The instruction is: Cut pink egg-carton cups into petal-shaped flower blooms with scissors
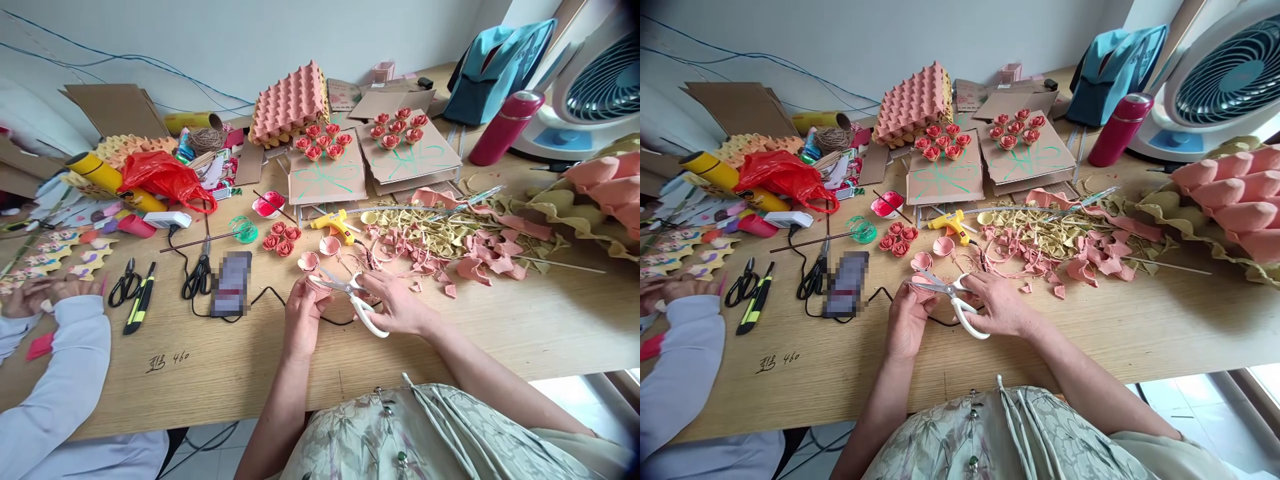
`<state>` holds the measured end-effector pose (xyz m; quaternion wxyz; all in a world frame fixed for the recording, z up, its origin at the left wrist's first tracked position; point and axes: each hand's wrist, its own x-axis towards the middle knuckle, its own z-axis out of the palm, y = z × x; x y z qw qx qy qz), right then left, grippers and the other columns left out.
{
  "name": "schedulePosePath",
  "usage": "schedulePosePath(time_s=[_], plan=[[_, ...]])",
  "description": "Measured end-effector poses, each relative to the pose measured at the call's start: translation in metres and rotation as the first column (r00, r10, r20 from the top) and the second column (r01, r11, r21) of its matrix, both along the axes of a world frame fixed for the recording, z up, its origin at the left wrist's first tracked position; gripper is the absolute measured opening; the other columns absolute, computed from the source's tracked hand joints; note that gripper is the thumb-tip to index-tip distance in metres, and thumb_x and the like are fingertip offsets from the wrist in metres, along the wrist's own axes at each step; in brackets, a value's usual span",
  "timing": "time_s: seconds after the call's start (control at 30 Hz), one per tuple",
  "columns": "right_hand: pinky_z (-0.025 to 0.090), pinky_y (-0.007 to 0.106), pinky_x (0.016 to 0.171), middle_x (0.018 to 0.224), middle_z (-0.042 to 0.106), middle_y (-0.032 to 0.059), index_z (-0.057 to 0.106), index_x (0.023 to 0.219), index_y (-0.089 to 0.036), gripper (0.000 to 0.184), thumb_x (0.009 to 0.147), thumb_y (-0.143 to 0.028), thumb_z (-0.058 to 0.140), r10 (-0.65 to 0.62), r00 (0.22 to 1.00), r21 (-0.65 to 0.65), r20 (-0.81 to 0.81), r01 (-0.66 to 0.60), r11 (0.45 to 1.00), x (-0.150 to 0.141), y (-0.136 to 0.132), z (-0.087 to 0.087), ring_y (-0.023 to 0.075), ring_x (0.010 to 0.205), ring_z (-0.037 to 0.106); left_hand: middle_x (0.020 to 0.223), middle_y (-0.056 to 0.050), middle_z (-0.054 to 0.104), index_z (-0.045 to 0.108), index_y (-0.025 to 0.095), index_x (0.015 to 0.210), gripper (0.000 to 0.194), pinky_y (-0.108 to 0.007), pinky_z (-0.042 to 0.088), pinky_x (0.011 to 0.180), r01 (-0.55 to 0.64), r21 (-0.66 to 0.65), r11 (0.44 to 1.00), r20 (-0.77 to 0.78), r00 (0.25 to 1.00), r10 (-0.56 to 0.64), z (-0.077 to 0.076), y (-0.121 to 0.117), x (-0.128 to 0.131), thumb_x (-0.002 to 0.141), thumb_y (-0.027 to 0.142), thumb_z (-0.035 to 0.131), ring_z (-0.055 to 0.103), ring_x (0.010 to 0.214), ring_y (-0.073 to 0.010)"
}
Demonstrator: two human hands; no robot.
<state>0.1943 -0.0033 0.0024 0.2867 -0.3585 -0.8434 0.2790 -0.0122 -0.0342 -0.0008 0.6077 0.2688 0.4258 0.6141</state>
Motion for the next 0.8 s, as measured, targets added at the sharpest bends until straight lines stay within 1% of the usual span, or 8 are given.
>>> schedulePosePath(time_s=[0.23, 0.4, 0.5, 0.57, 0.63, 0.67, 0.73, 0.8], plan=[[0.038, 0.031, 0.069, 0.087, 0.062, 0.0074, 0.054, 0.091, -0.020, 0.023, 0.092, -0.042, 0.063, 0.016, 0.997, 0.042, 0.071, -0.019, 0.999, 0.000, 0.001, -0.003, 0.0206, 0.076, 0.053, 0.107, -0.006, 0.071, 0.068, 0.021, 0.110, 0.039, -0.030, 0.058, 0.079, -0.051, 0.060, 0.997, -0.129, 0.990, 0.059, -0.002, -0.002, 0.000, 0.077, 0.039, 0.080, 0.069, 0.097, -0.0208], [0.037, 0.030, 0.068, 0.078, 0.060, 0.0042, 0.054, 0.083, -0.019, 0.026, 0.096, -0.041, 0.057, -0.025, 0.999, 0.037, 0.031, 0.024, 0.999, -0.001, -0.001, -0.005, 0.0168, 0.069, 0.050, 0.101, -0.005, 0.073, 0.069, 0.020, 0.105, 0.038, -0.026, 0.058, 0.074, -0.021, 0.048, 0.999, -0.055, 0.998, 0.023, -0.005, 0.000, -0.001, 0.078, 0.045, 0.078, 0.070, 0.088, -0.0170], [0.034, 0.027, 0.062, 0.069, 0.054, 0.0008, 0.054, 0.077, -0.018, 0.030, 0.098, -0.039, 0.054, -0.058, 0.998, -0.046, -0.010, 0.057, 0.997, -0.003, -0.003, -0.003, 0.0134, 0.062, 0.046, 0.093, -0.004, 0.073, 0.072, 0.019, 0.105, 0.040, -0.024, 0.057, 0.071, -0.013, 0.041, 0.999, 0.061, 0.998, 0.011, -0.006, 0.001, -0.004, 0.076, 0.046, 0.079, 0.069, 0.082, -0.0147], [0.033, 0.026, 0.059, 0.068, 0.054, 0.0000, 0.057, 0.077, -0.018, 0.032, 0.099, -0.041, 0.053, -0.026, 0.996, -0.189, -0.082, 0.010, 0.982, -0.006, -0.005, -0.001, 0.0119, 0.060, 0.045, 0.096, -0.005, 0.074, 0.073, 0.020, 0.105, 0.042, -0.023, 0.057, 0.069, -0.019, 0.025, 1.000, 0.152, 0.988, 0.015, -0.006, 0.002, -0.007, 0.075, 0.047, 0.080, 0.070, 0.083, -0.0154], [0.035, 0.024, 0.057, 0.068, 0.056, -0.0004, 0.061, 0.079, -0.017, 0.036, 0.098, -0.047, 0.054, 0.021, 0.978, -0.389, -0.205, -0.101, 0.915, -0.008, -0.008, 0.001, 0.0112, 0.059, 0.046, 0.104, -0.007, 0.075, 0.074, 0.021, 0.106, 0.042, -0.023, 0.056, 0.068, -0.013, 0.016, 1.000, 0.213, 0.977, 0.010, -0.005, 0.001, -0.009, 0.075, 0.047, 0.080, 0.071, 0.087, -0.0176], [0.036, 0.023, 0.055, 0.067, 0.056, -0.0010, 0.061, 0.080, -0.016, 0.040, 0.096, -0.052, 0.056, 0.037, 0.962, -0.494, -0.271, -0.172, 0.852, -0.010, -0.009, 0.002, 0.0109, 0.058, 0.046, 0.110, -0.008, 0.075, 0.073, 0.021, 0.107, 0.042, -0.025, 0.056, 0.070, 0.008, 0.021, 1.000, 0.231, 0.973, -0.013, -0.005, 0.001, -0.011, 0.075, 0.048, 0.079, 0.071, 0.093, -0.0197], [0.036, 0.022, 0.050, 0.062, 0.054, -0.0025, 0.061, 0.080, -0.016, 0.049, 0.090, -0.064, 0.060, 0.056, 0.922, -0.661, -0.382, -0.315, 0.681, -0.012, -0.011, 0.001, 0.0101, 0.054, 0.046, 0.119, -0.010, 0.073, 0.073, 0.022, 0.109, 0.045, -0.029, 0.057, 0.077, 0.076, 0.041, 0.996, 0.255, 0.963, -0.084, -0.004, -0.001, -0.012, 0.075, 0.051, 0.079, 0.070, 0.105, -0.0247], [0.036, 0.021, 0.045, 0.058, 0.054, -0.0037, 0.061, 0.082, -0.015, 0.057, 0.084, -0.072, 0.062, 0.055, 0.885, -0.740, -0.463, -0.419, 0.526, -0.013, -0.013, -0.002, 0.0092, 0.048, 0.046, 0.118, -0.010, 0.074, 0.073, 0.022, 0.109, 0.047, -0.032, 0.057, 0.084, 0.131, 0.045, 0.990, 0.278, 0.951, -0.139, -0.004, -0.002, -0.013, 0.074, 0.053, 0.079, 0.069, 0.110, -0.0268]])
